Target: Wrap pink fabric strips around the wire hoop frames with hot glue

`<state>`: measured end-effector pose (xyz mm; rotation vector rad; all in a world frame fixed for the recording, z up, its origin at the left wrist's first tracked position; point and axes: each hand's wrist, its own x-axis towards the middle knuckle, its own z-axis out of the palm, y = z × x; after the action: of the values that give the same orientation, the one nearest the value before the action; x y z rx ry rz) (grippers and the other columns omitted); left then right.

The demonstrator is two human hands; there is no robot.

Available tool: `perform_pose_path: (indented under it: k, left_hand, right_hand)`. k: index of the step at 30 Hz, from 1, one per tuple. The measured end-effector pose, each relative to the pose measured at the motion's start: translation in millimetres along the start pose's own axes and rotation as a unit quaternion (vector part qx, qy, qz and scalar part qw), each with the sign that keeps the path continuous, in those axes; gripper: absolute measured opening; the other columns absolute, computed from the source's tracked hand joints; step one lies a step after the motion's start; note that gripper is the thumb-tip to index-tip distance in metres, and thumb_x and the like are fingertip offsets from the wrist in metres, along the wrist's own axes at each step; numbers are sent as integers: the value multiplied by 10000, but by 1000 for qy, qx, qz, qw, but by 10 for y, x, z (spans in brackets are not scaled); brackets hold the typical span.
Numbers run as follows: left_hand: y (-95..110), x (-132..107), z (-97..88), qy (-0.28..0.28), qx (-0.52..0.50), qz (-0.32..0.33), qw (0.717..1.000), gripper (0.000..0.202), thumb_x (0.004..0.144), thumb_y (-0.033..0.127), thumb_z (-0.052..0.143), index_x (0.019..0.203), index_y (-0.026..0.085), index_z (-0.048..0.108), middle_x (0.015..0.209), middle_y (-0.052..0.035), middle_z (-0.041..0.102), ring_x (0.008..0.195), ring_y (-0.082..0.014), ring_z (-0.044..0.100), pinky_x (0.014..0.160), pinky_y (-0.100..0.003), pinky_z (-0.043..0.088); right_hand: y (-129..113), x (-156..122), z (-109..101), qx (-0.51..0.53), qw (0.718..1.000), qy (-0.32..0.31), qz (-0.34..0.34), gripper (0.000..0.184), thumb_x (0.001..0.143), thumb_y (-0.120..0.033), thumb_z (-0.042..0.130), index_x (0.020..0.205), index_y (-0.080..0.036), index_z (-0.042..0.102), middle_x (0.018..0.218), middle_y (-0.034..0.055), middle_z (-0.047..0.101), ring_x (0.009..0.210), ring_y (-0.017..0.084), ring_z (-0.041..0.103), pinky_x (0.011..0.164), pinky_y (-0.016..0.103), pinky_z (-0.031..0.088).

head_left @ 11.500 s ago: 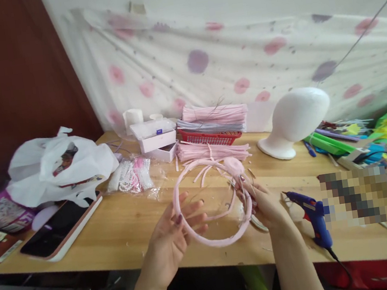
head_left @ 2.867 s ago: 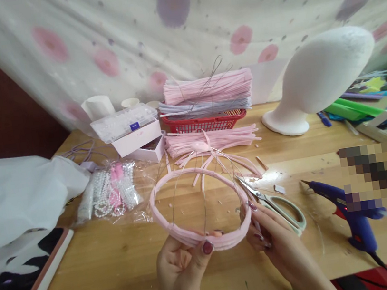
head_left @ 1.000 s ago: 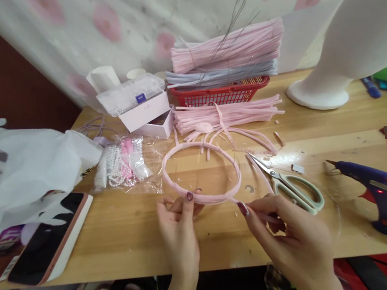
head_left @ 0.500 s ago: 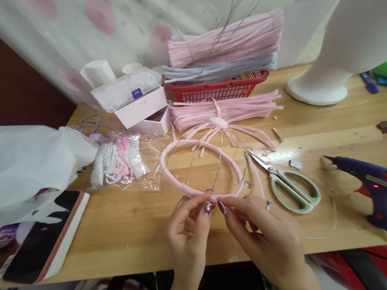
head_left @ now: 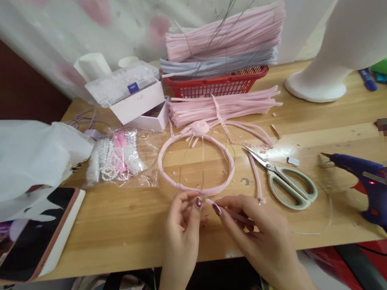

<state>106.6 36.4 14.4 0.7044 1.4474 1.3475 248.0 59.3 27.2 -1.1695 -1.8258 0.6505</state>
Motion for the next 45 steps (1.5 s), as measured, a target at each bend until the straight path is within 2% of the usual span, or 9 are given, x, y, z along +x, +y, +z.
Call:
perform_pose_path:
  k: [2, 4, 6, 9, 11, 17, 24, 38, 45]
  left_hand:
    - [30, -24, -104, 14, 122, 46, 991, 192, 850, 366, 759, 966, 215, 785, 936, -105, 814, 746, -224, 770, 654, -260, 605]
    - [77, -80, -169, 64, 202, 129, 969, 114, 851, 275, 755, 937, 237, 819, 833, -71, 814, 684, -211, 755, 665, -252, 591]
    - [132, -155, -180, 90, 216, 209, 950, 144, 842, 191, 749, 928, 262, 840, 819, -46, 816, 653, -191, 741, 671, -240, 582]
    - [191, -255, -111, 56, 176, 255, 949, 256, 843, 125, 735, 987, 305, 845, 921, -32, 829, 727, -185, 757, 697, -233, 593]
    - [197, -299, -36, 46, 145, 256, 955, 295, 850, 119, 731, 1027, 331, 834, 977, -21, 830, 814, -189, 770, 744, -234, 606]
    - [135, -353, 116, 112, 48, 182, 976, 195, 857, 201, 756, 990, 320, 836, 1008, -13, 832, 859, -191, 784, 793, -245, 632]
    - [63, -299, 23, 27, 107, 240, 964, 342, 906, 152, 701, 1150, 381, 774, 1128, 42, 809, 1006, -141, 772, 901, -193, 603]
    - [79, -280, 63, 5, 108, 256, 961, 428, 912, 107, 674, 1202, 416, 737, 1157, 117, 793, 1030, -60, 752, 944, -100, 542]
    - [63, -310, 82, -11, 92, 247, 965, 424, 940, 108, 638, 1234, 401, 724, 1193, 100, 784, 1060, -66, 744, 961, -113, 541]
  right_hand:
    - [-6, -15, -14, -15, 1000, 2, -17, 102, 918, -139, 625, 953, -209, 691, 659, -28, 688, 457, 77, 542, 423, 190, 399]
    - [-22, -21, -21, -13, 999, -1, -39, 131, 925, -114, 610, 987, -202, 683, 652, -34, 657, 448, 68, 498, 415, 187, 369]
    - [-42, -22, -23, -11, 998, -2, -67, 158, 933, -93, 595, 1022, -197, 674, 644, -37, 626, 455, 68, 475, 414, 187, 348]
    - [-68, -25, -23, -14, 996, 4, -89, 172, 935, -76, 596, 1035, -200, 664, 645, -39, 605, 494, 78, 499, 449, 192, 378]
    - [-84, -30, -25, -16, 996, 11, -92, 179, 933, -67, 600, 1036, -202, 659, 654, -37, 609, 525, 84, 530, 480, 193, 412]
    - [-121, -54, -7, -15, 994, 28, -104, 208, 934, -53, 609, 1066, -209, 644, 690, -24, 660, 562, 95, 575, 495, 213, 424]
    - [-114, -48, 43, -14, 988, 77, -131, 229, 912, -23, 635, 1056, -199, 659, 679, -28, 650, 550, 92, 558, 517, 218, 451]
    - [-87, -60, 40, -2, 993, 69, -97, 135, 909, -62, 653, 959, -187, 648, 638, -36, 609, 491, 72, 481, 449, 209, 353]
    - [-58, -51, 17, 32, 994, 34, -97, 190, 907, -33, 643, 1035, -174, 653, 709, -11, 644, 579, 93, 553, 523, 222, 423]
